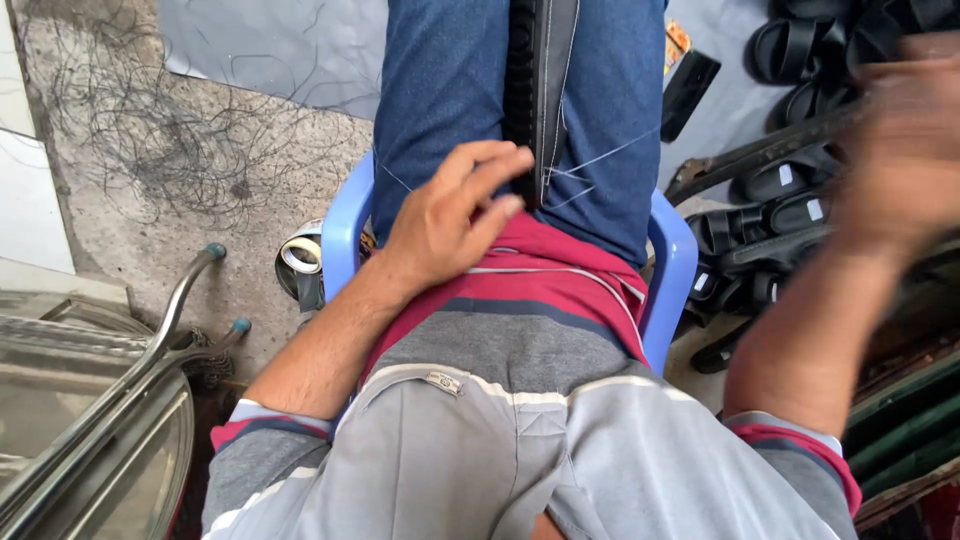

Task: A person is hand-sewing a shoe sole or strap using a needle and thread.

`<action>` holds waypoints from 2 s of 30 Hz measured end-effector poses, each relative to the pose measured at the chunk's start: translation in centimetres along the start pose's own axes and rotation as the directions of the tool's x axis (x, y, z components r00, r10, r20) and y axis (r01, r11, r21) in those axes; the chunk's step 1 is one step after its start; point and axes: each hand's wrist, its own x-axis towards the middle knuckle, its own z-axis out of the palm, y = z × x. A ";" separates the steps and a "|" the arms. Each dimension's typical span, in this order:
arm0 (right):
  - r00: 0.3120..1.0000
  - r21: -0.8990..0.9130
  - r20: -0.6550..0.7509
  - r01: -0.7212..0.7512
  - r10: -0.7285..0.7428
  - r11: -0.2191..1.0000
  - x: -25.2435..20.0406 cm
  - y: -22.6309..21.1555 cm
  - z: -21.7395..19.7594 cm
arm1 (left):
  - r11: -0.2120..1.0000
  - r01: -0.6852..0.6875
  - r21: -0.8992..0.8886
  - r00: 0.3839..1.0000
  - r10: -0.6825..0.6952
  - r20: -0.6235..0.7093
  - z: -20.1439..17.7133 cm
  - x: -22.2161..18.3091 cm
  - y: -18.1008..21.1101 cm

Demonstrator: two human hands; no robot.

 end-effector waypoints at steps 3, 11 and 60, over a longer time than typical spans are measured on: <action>0.982 0.703 -0.177 0.081 0.064 0.707 13.9 -19.1 -12.2 | 0.988 -0.007 0.151 0.997 -0.004 0.075 0.1 -0.1 -0.6; 0.988 0.867 -0.109 0.042 0.107 0.497 17.2 -24.0 -10.4 | 0.887 0.028 0.461 0.958 -0.155 0.241 -0.9 0.3 -0.7; 0.953 0.850 -0.044 0.193 -0.300 0.491 18.2 -19.8 -14.3 | 0.928 -0.065 0.368 0.979 -0.012 0.202 -0.8 2.4 -2.2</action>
